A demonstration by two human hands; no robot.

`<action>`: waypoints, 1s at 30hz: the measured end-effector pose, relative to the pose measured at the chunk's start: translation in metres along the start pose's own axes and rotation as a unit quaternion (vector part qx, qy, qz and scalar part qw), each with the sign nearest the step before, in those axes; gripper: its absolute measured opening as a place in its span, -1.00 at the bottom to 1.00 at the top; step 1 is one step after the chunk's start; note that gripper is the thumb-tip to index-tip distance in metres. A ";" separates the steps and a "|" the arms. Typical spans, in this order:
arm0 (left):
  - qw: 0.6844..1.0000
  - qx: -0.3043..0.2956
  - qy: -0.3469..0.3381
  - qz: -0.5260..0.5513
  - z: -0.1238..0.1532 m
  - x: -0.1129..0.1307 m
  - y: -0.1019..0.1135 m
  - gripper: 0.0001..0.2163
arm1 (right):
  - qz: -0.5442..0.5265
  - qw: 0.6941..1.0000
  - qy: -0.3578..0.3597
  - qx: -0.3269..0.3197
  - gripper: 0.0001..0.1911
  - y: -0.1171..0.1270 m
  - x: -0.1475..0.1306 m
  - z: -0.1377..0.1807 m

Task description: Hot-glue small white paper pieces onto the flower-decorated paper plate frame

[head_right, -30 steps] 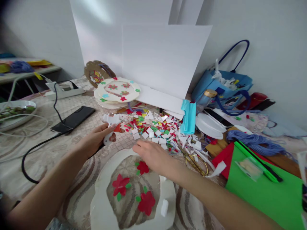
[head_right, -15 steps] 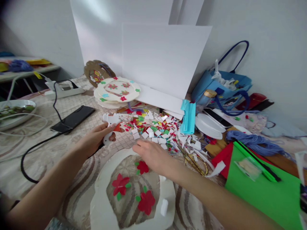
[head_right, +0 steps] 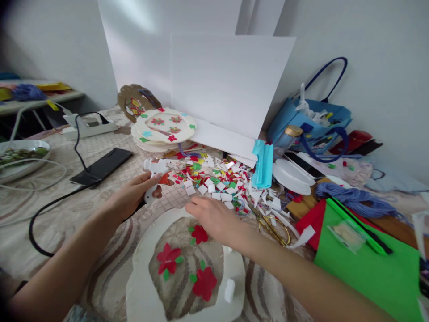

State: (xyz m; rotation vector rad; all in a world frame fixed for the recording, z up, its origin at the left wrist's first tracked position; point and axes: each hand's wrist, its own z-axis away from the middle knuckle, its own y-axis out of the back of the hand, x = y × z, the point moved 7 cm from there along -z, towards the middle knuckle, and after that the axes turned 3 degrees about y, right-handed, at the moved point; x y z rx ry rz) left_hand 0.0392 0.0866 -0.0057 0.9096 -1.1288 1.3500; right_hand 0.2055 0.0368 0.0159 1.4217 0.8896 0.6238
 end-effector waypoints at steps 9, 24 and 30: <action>1.000 -0.007 -0.004 -0.010 -0.001 -0.002 0.001 -0.74 | -0.008 1.000 -0.006 -0.002 -0.78 0.000 0.001 0.000; 1.000 -0.007 0.002 -0.016 -0.001 -0.003 0.002 -0.72 | -0.002 1.000 -0.005 -0.005 -0.78 0.000 0.000 0.000; 1.000 -0.004 0.001 -0.019 -0.001 -0.002 0.001 -0.72 | -0.001 1.000 -0.003 -0.006 -0.78 -0.002 0.001 -0.001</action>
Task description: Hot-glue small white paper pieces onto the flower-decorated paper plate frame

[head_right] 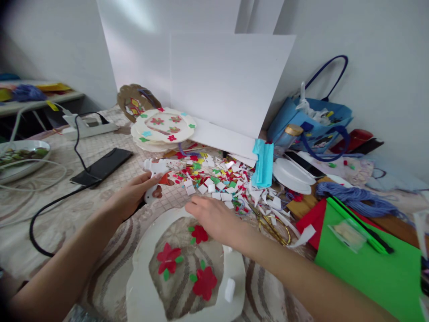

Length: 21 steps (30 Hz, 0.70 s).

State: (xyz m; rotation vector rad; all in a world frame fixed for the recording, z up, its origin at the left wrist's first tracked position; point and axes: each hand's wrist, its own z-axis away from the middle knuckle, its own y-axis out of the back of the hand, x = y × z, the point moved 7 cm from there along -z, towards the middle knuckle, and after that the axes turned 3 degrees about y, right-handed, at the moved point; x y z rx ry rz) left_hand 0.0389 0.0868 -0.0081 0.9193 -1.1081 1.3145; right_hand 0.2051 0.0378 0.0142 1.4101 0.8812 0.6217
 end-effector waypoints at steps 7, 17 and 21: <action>1.000 0.000 0.003 0.006 -0.001 -0.001 0.000 -0.71 | -0.002 1.000 -0.009 -0.006 -0.78 0.001 0.000 0.000; 1.000 0.003 0.002 0.001 0.000 -0.001 0.000 -0.71 | -0.004 1.000 -0.008 -0.004 -0.79 0.001 0.000 0.000; 1.000 0.001 0.003 0.001 -0.001 -0.002 0.000 -0.71 | -0.001 1.000 -0.005 0.004 -0.78 0.001 0.001 0.000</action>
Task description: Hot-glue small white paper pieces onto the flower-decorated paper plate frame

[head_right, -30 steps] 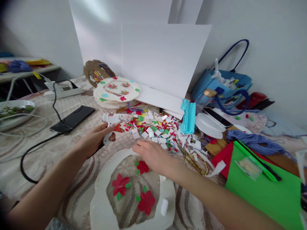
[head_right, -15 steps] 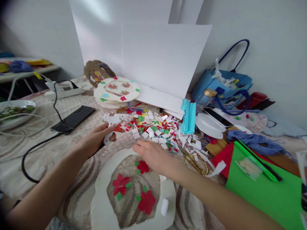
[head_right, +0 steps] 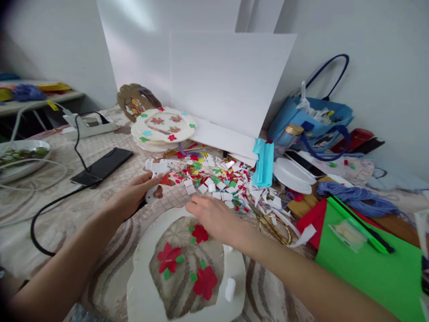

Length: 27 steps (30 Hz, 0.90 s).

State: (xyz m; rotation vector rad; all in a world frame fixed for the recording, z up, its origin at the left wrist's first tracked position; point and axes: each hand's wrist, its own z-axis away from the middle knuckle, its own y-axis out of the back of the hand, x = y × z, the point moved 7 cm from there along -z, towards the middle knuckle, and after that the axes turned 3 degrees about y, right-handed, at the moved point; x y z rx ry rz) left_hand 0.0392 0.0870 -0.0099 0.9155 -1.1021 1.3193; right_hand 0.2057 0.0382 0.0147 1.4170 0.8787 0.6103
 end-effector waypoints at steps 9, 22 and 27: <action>1.000 -0.004 -0.002 0.008 -0.001 0.000 0.000 -0.72 | -0.009 1.000 -0.007 -0.015 -0.80 0.001 -0.001 -0.001; 1.000 0.003 0.002 0.014 0.001 0.000 0.000 -0.73 | -0.001 1.000 -0.005 -0.011 -0.78 0.001 -0.001 -0.001; 1.000 0.000 -0.003 0.019 0.002 0.002 -0.001 -0.74 | -0.009 1.000 -0.006 -0.009 -0.78 0.003 -0.001 0.000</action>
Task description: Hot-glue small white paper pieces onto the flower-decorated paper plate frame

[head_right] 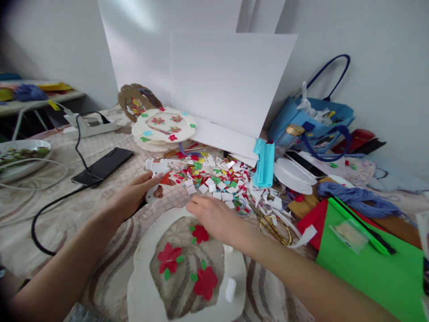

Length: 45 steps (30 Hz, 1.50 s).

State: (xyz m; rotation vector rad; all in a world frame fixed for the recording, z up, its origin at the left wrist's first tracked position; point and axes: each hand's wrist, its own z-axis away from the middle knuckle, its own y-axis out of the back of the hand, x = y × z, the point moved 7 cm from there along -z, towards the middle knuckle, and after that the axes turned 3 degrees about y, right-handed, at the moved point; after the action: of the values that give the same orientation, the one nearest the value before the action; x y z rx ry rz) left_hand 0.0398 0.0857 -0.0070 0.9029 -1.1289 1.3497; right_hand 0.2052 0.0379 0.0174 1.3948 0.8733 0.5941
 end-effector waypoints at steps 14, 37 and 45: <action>1.000 -0.007 -0.001 -0.012 -0.001 -0.001 0.000 -0.73 | 0.006 1.000 0.003 -0.004 -0.80 -0.001 0.000 0.000; 1.000 0.000 0.003 -0.011 -0.001 -0.003 0.001 -0.73 | 0.005 1.000 0.006 0.006 -0.80 -0.001 0.001 0.000; 1.000 -0.011 0.005 0.003 -0.003 -0.005 0.001 -0.72 | 0.003 1.000 0.008 0.005 -0.78 -0.003 0.002 0.000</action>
State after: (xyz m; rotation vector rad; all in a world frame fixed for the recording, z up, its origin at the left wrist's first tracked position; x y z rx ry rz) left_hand 0.0396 0.0878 -0.0128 0.8767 -1.1365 1.3426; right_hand 0.2054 0.0391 0.0147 1.4035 0.8848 0.6075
